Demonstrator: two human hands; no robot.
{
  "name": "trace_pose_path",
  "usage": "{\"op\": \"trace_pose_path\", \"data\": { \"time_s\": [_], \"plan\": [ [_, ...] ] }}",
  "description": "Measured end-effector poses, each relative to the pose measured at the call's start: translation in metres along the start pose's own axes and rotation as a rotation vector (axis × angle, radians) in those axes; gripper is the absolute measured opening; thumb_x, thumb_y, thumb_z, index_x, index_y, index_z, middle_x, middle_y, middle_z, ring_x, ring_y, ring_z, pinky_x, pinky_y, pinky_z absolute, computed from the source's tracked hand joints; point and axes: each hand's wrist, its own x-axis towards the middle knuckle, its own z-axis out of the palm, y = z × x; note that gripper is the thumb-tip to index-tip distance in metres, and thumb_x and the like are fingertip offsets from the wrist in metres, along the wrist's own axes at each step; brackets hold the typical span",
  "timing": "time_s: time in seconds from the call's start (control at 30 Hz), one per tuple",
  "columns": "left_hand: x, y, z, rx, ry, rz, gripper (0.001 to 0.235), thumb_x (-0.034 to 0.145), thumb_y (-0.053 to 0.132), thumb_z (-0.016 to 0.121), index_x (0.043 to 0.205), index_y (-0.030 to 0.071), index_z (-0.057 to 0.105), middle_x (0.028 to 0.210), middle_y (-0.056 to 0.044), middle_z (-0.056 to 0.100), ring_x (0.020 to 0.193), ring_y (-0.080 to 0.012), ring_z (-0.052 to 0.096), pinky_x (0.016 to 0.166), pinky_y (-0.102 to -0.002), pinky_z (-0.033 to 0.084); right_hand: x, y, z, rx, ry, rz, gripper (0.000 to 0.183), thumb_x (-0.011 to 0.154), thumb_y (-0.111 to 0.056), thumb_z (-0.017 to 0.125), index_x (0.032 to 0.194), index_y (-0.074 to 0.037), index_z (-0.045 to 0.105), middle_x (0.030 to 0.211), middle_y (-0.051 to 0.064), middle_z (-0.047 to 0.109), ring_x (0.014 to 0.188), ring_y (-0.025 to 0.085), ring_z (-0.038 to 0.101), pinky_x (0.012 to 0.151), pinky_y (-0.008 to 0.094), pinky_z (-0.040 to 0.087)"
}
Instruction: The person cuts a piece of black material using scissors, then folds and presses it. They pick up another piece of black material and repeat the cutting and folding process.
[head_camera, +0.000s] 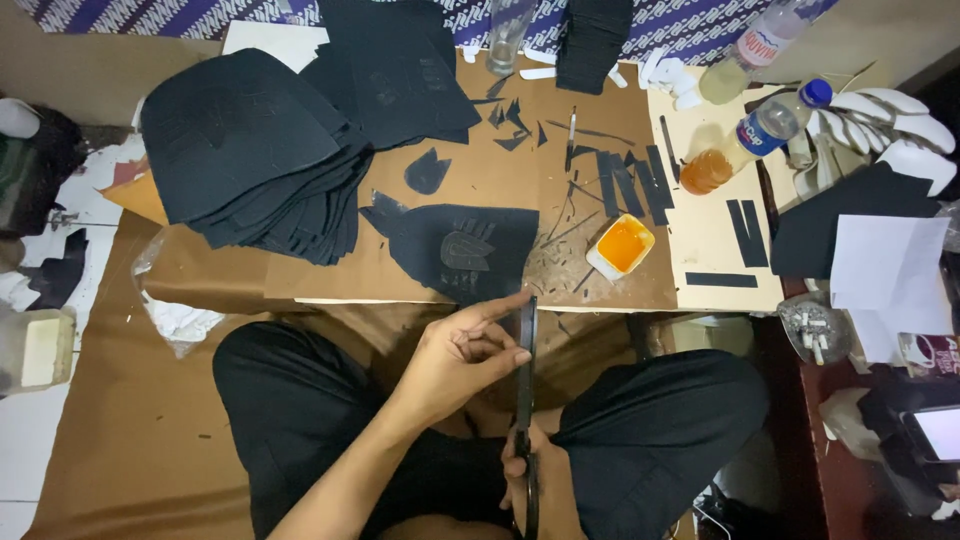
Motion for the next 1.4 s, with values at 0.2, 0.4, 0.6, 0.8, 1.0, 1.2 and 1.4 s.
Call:
{"op": "trace_pose_path", "data": {
  "time_s": [0.2, 0.4, 0.6, 0.8, 1.0, 1.2, 1.4],
  "plan": [
    [-0.001, 0.001, 0.007, 0.025, -0.043, -0.031, 0.057, 0.081, -0.006, 0.077, 0.136, 0.003, 0.066, 0.074, -0.004, 0.07, 0.063, -0.0069, 0.06, 0.057, -0.017, 0.048, -0.005, -0.015, -0.009, -0.062, -0.012, -0.055, 0.098, 0.063, -0.082, 0.044, 0.11, 0.001, 0.065, 0.063, 0.006, 0.061, 0.039, 0.014, 0.051, 0.034, 0.028, 0.049],
    [0.004, -0.027, 0.013, -0.055, -0.077, 0.008, 0.058, 0.081, -0.007, 0.077, 0.136, 0.004, 0.066, 0.08, -0.006, 0.069, 0.071, -0.0097, 0.064, 0.066, -0.019, 0.054, 0.0, 0.01, -0.014, -0.125, 0.051, 0.184, 0.082, 0.058, -0.075, 0.049, 0.094, -0.003, 0.065, 0.063, 0.007, 0.061, 0.034, 0.017, 0.049, 0.033, 0.03, 0.045],
    [0.007, -0.043, 0.021, -0.146, -0.108, -0.028, 0.061, 0.081, -0.012, 0.074, 0.139, 0.005, 0.064, 0.082, -0.005, 0.068, 0.071, -0.0083, 0.061, 0.064, -0.018, 0.05, 0.003, 0.051, -0.013, -0.048, 0.14, 0.107, 0.051, 0.08, -0.048, 0.07, 0.107, -0.005, 0.072, 0.066, 0.007, 0.066, 0.036, 0.019, 0.053, 0.034, 0.035, 0.041],
    [0.02, -0.055, -0.01, -0.128, 0.036, -0.166, 0.087, 0.079, -0.011, 0.072, 0.157, 0.002, 0.033, 0.116, -0.009, 0.078, 0.086, -0.009, 0.069, 0.081, -0.023, 0.057, 0.034, -0.012, -0.035, -0.183, 0.262, 0.035, 0.023, 0.086, -0.027, 0.076, 0.093, -0.007, 0.069, 0.064, 0.008, 0.067, 0.055, 0.019, 0.058, 0.055, 0.034, 0.047],
    [0.015, -0.1, -0.054, -0.006, 0.16, -0.286, 0.024, 0.098, 0.02, 0.066, 0.114, 0.007, 0.077, 0.091, -0.011, 0.08, 0.084, -0.0107, 0.064, 0.082, -0.024, 0.05, 0.143, -0.029, -0.045, -0.663, 0.441, -0.156, 0.058, 0.09, -0.04, 0.068, 0.133, -0.002, 0.06, 0.128, 0.027, 0.062, 0.111, 0.048, 0.064, 0.091, 0.06, 0.054],
    [0.004, -0.13, -0.074, 0.019, 0.31, -0.296, 0.024, 0.1, 0.028, 0.066, 0.102, 0.01, 0.081, 0.075, -0.008, 0.074, 0.074, -0.0102, 0.057, 0.073, -0.023, 0.042, 0.209, -0.031, -0.037, -0.748, 0.503, -0.204, 0.048, 0.092, -0.022, 0.07, 0.131, 0.003, 0.054, 0.119, 0.025, 0.058, 0.112, 0.046, 0.063, 0.09, 0.055, 0.055],
    [-0.008, -0.133, -0.076, 0.434, 0.13, -0.272, 0.016, 0.099, 0.022, 0.064, 0.1, 0.016, 0.079, 0.063, -0.009, 0.072, 0.069, -0.0217, 0.069, 0.073, -0.037, 0.054, 0.221, -0.017, -0.041, -0.914, 0.518, -0.255, 0.049, 0.084, -0.03, 0.078, 0.12, -0.001, 0.062, 0.11, 0.02, 0.057, 0.11, 0.045, 0.06, 0.09, 0.052, 0.053]
  ]
}}
